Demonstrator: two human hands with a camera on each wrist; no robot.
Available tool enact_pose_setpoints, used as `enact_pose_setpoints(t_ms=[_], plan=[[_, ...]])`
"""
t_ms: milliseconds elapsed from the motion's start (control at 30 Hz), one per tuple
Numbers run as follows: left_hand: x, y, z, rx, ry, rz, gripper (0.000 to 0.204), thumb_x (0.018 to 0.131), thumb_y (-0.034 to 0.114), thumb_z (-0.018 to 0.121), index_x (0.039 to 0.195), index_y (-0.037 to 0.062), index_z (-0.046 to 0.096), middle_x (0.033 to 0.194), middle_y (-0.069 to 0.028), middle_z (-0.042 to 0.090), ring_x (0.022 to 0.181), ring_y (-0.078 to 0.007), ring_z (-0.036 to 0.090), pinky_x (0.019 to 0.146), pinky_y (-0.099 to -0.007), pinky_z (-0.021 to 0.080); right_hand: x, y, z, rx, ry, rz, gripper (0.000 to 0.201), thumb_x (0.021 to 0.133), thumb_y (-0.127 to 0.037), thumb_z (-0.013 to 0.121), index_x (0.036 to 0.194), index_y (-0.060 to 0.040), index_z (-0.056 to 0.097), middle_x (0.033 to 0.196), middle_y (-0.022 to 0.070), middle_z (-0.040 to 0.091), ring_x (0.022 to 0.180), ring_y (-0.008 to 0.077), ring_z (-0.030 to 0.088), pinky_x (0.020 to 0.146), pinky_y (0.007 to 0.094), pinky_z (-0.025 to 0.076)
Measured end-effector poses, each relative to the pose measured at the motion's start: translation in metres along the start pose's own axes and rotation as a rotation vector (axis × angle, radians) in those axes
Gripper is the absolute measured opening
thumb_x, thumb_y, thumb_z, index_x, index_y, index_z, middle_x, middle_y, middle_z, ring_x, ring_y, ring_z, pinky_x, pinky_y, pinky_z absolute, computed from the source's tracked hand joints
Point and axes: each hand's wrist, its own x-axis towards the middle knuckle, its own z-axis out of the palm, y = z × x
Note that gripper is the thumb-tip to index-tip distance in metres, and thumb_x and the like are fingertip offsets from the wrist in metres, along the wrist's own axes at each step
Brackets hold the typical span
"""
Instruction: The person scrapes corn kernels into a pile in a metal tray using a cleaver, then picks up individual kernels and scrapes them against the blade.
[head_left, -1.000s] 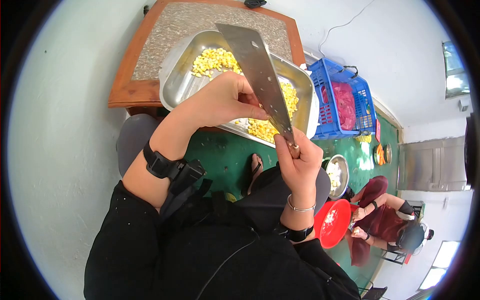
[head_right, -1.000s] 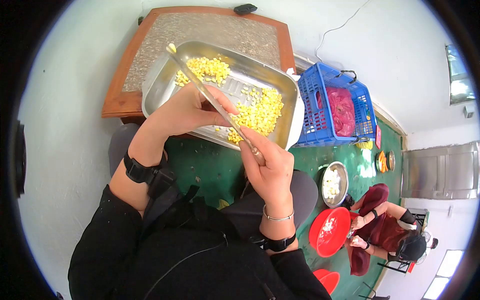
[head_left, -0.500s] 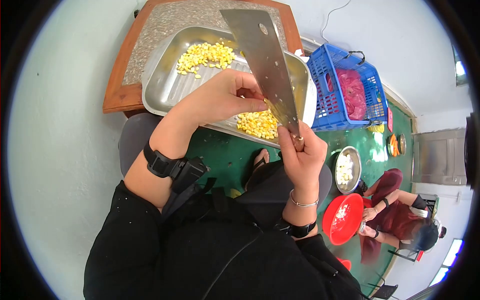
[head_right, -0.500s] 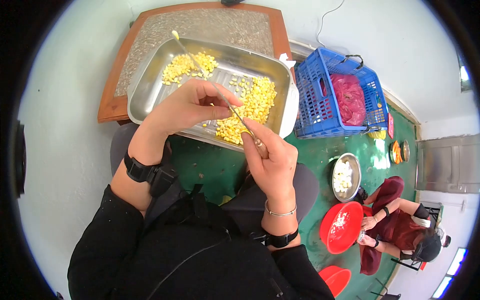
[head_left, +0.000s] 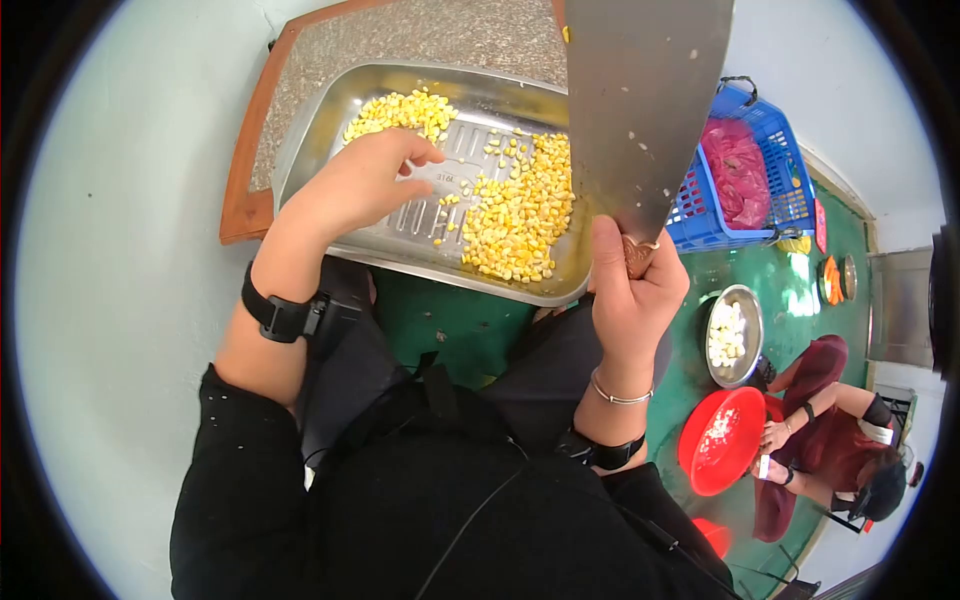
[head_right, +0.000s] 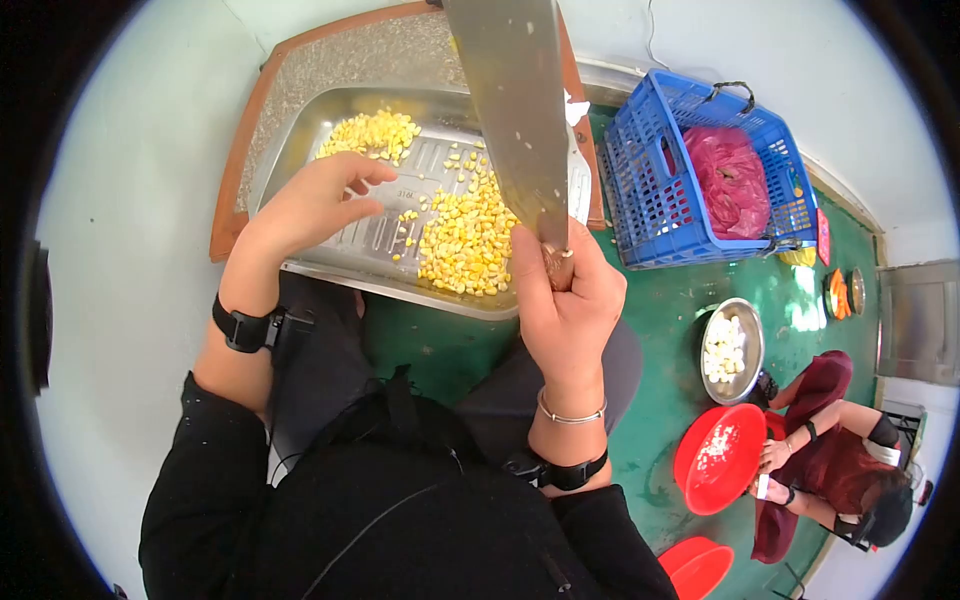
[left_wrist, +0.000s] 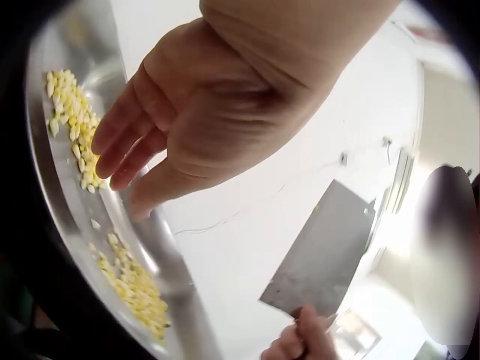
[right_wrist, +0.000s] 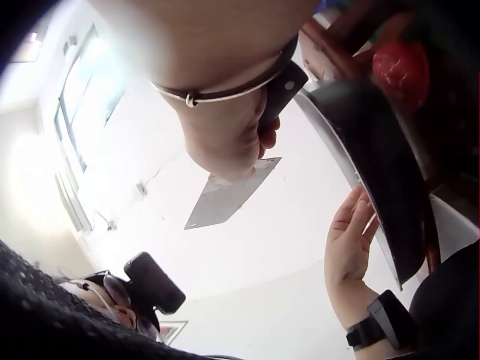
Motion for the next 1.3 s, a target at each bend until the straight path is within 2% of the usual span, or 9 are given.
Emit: enact_pose_setpoints(t_ms=[300, 500, 600, 700, 900, 1000, 1133, 1200, 1300], plan=[[0.03, -0.005, 0.036, 0.191, -0.228, -0.059, 0.032, 0.07, 0.005, 0.074, 0.098, 0.0011, 0.059, 0.082, -0.0083, 0.062, 0.075, -0.0201, 0.061, 0.069, -0.0319, 0.05, 0.016, 0.007, -0.003, 0.156, -0.012, 0.096, 0.02, 0.084, -0.005, 0.067, 0.101, 0.0039, 0.063, 0.057, -0.0074, 0.041, 0.056, 0.0016, 0.033, 0.051, 0.0178, 0.029], [0.036, 0.032, 0.051, -0.33, -0.463, 0.019, 0.024, 0.078, 0.003, 0.066, 0.102, 0.0024, 0.063, 0.083, -0.0047, 0.062, 0.07, -0.0121, 0.058, 0.065, -0.0255, 0.049, 0.018, 0.006, -0.005, 0.252, -0.004, 0.17, 0.019, 0.084, -0.005, 0.067, 0.1, 0.004, 0.063, 0.062, -0.0067, 0.047, 0.058, 0.0011, 0.036, 0.052, 0.0179, 0.031], [0.056, 0.017, 0.027, -0.034, -0.162, 0.022, 0.024, 0.08, 0.004, 0.063, 0.104, 0.0008, 0.063, 0.084, -0.004, 0.062, 0.073, -0.012, 0.06, 0.066, -0.026, 0.05, 0.016, 0.007, -0.004, 0.274, -0.011, 0.174, 0.019, 0.084, -0.005, 0.067, 0.1, 0.004, 0.063, 0.062, -0.0063, 0.048, 0.058, 0.0011, 0.037, 0.052, 0.0176, 0.031], [0.068, -0.011, 0.021, 0.2, -0.1, -0.025, 0.024, 0.08, 0.004, 0.064, 0.104, 0.0014, 0.063, 0.087, -0.0065, 0.065, 0.076, -0.0125, 0.062, 0.068, -0.0269, 0.051, 0.017, 0.007, -0.005, 0.301, -0.012, 0.167, 0.019, 0.084, -0.005, 0.067, 0.1, 0.0039, 0.063, 0.061, -0.0065, 0.046, 0.057, 0.0009, 0.036, 0.051, 0.0176, 0.03], [0.064, 0.003, 0.038, -0.274, -0.361, -0.064, 0.023, 0.081, 0.006, 0.063, 0.103, 0.0041, 0.067, 0.088, -0.0083, 0.068, 0.081, -0.0136, 0.063, 0.074, -0.0275, 0.051, 0.016, 0.009, -0.001, 0.262, -0.027, 0.152, 0.02, 0.083, -0.004, 0.067, 0.101, 0.0042, 0.063, 0.055, -0.0072, 0.037, 0.053, 0.0007, 0.031, 0.048, 0.0188, 0.026], [0.089, -0.002, 0.024, -0.059, -0.133, -0.077, 0.025, 0.083, 0.009, 0.062, 0.108, 0.0026, 0.064, 0.088, -0.0058, 0.066, 0.082, -0.0119, 0.061, 0.073, -0.0263, 0.049, 0.016, 0.008, 0.0, 0.287, -0.014, 0.146, 0.021, 0.083, -0.004, 0.067, 0.102, 0.004, 0.064, 0.054, -0.007, 0.035, 0.053, 0.0008, 0.03, 0.048, 0.0191, 0.025], [0.101, -0.015, 0.03, 0.106, -0.124, 0.062, 0.029, 0.079, 0.006, 0.063, 0.108, 0.0021, 0.063, 0.083, -0.0067, 0.066, 0.08, -0.0165, 0.062, 0.073, -0.0286, 0.05, 0.015, 0.008, -0.001, 0.265, -0.017, 0.145, 0.021, 0.083, -0.004, 0.067, 0.102, 0.0036, 0.064, 0.054, -0.0069, 0.037, 0.053, 0.0006, 0.031, 0.049, 0.0184, 0.026], [0.102, -0.012, 0.04, 0.277, -0.042, 0.224, 0.02, 0.077, 0.008, 0.062, 0.096, 0.0066, 0.067, 0.085, -0.0106, 0.066, 0.083, -0.0278, 0.063, 0.075, -0.036, 0.05, 0.015, 0.007, -0.001, 0.276, -0.014, 0.144, 0.021, 0.083, -0.005, 0.067, 0.103, 0.0036, 0.064, 0.055, -0.007, 0.038, 0.054, 0.0006, 0.032, 0.049, 0.0181, 0.027], [0.108, -0.004, 0.042, 0.326, -0.075, 0.185, 0.014, 0.075, 0.008, 0.063, 0.089, 0.0053, 0.067, 0.085, -0.0125, 0.066, 0.082, -0.0295, 0.063, 0.074, -0.0378, 0.05, 0.016, 0.006, -0.001, 0.31, -0.011, 0.142, 0.021, 0.083, -0.005, 0.067, 0.103, 0.0035, 0.064, 0.056, -0.0072, 0.04, 0.055, 0.0006, 0.033, 0.05, 0.0177, 0.028]])
